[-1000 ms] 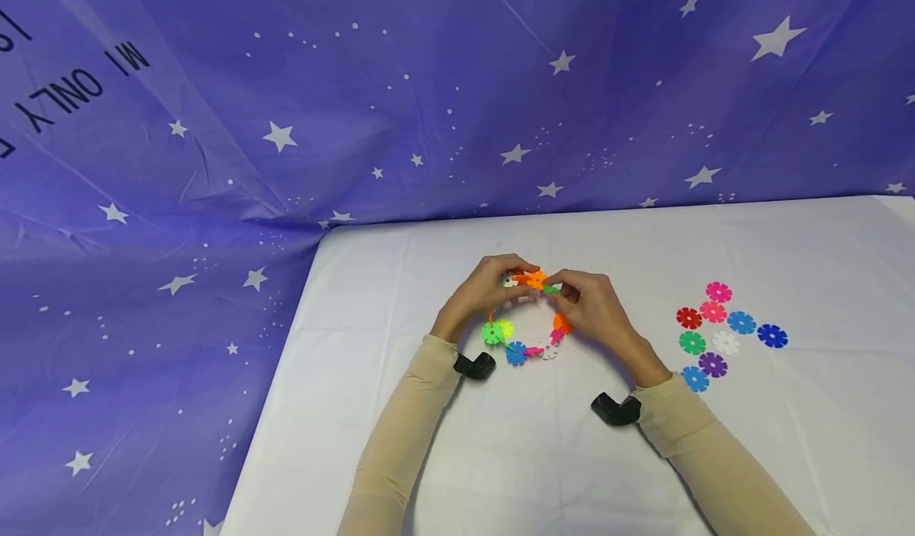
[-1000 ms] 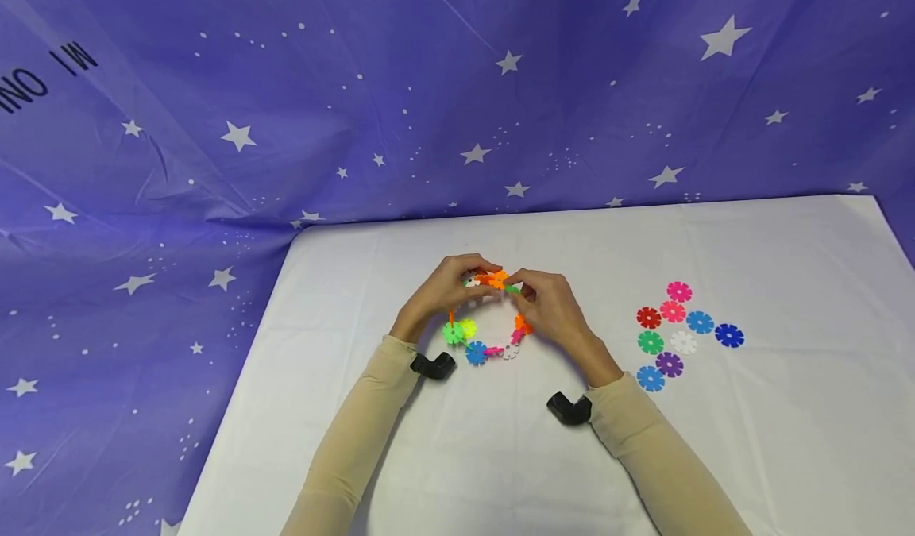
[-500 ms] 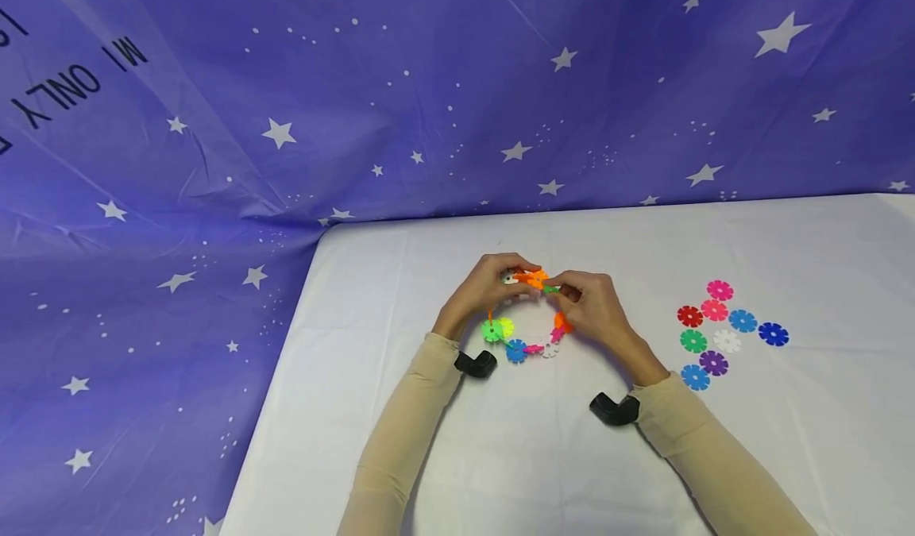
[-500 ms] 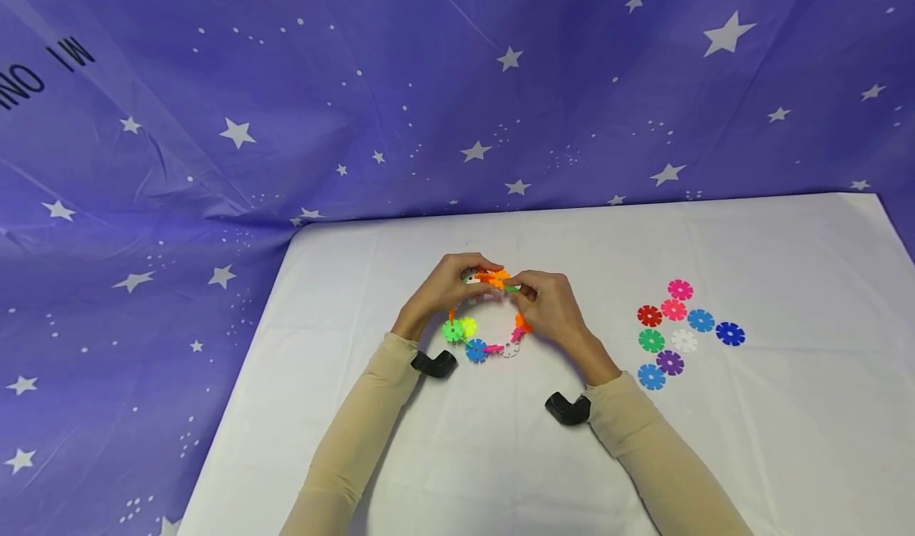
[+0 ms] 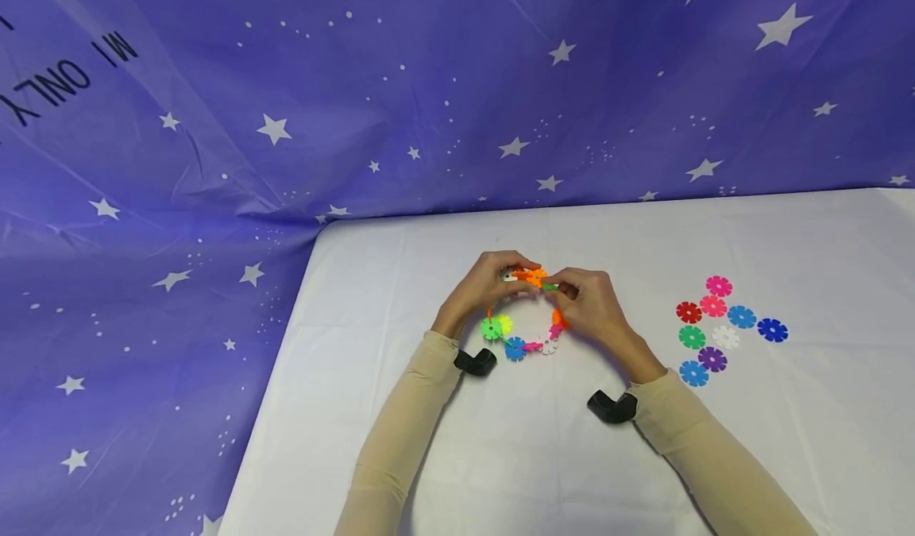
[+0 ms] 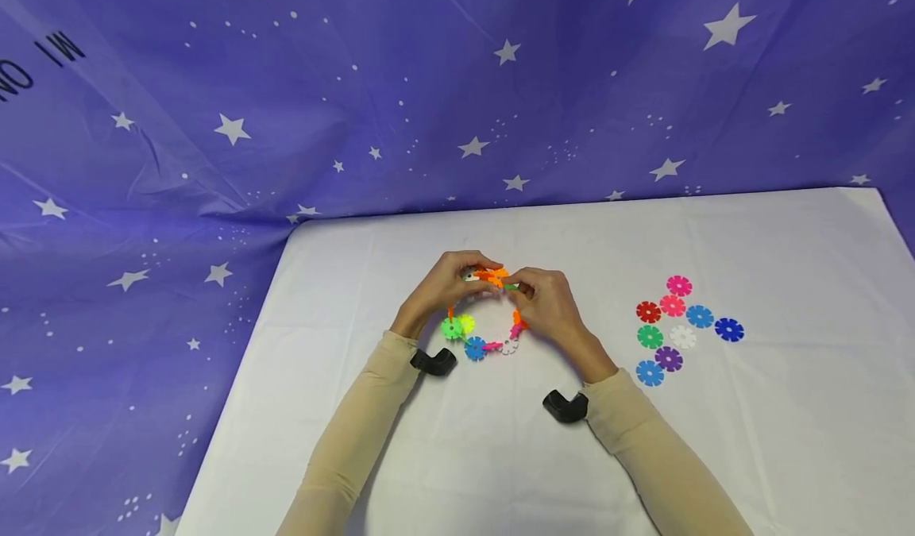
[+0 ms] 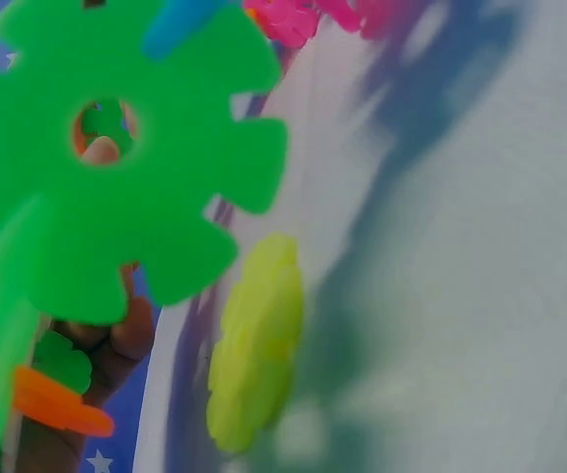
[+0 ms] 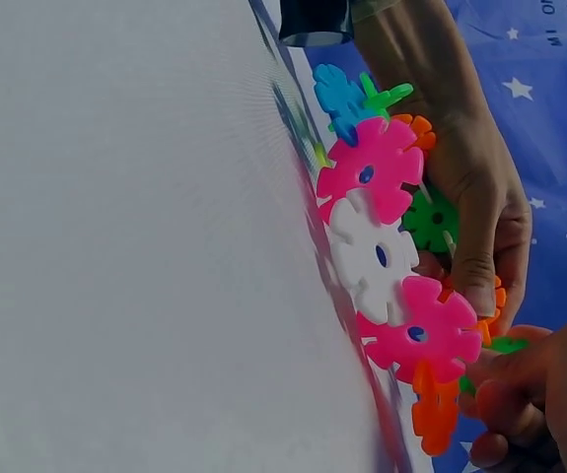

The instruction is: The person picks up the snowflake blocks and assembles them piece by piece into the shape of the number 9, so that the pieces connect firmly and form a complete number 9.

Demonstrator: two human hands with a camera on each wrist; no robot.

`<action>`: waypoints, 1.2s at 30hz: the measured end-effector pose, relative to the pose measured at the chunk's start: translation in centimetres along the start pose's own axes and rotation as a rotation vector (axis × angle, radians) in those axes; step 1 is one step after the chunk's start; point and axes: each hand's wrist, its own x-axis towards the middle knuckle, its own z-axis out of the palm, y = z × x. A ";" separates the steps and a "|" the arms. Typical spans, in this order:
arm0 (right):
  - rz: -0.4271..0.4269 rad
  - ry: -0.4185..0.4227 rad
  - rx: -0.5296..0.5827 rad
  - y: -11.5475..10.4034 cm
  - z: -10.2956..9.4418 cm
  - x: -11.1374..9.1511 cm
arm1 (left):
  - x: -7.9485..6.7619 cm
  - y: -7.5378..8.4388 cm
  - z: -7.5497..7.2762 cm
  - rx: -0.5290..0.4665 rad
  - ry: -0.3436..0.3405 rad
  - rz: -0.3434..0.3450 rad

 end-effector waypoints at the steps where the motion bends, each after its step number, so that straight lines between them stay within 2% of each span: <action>1: 0.001 0.001 0.004 0.0 0.0 0.0 | 0.0 0.0 0.0 -0.005 -0.002 0.000; 7: 0.000 0.012 0.031 -0.1 -0.1 0.1 | -0.1 0.3 -0.2 -0.026 -0.004 -0.006; 14: -0.009 0.064 0.010 -0.1 -0.1 0.2 | 0.1 0.5 0.1 -0.019 0.023 -0.004; 21: 0.019 0.058 0.032 0.1 -0.3 0.6 | 0.1 -0.2 0.1 -0.061 0.043 -0.042; 27: 0.081 0.050 0.023 0.1 -0.7 0.7 | 0.1 -0.2 -0.4 0.000 0.052 -0.064; 33: 0.103 0.033 0.010 0.1 -0.8 0.6 | 0.1 -0.2 -0.6 0.041 0.049 -0.072; 36: 0.093 0.047 0.000 0.2 -0.8 0.6 | 0.1 -0.6 -1.0 0.053 0.086 -0.102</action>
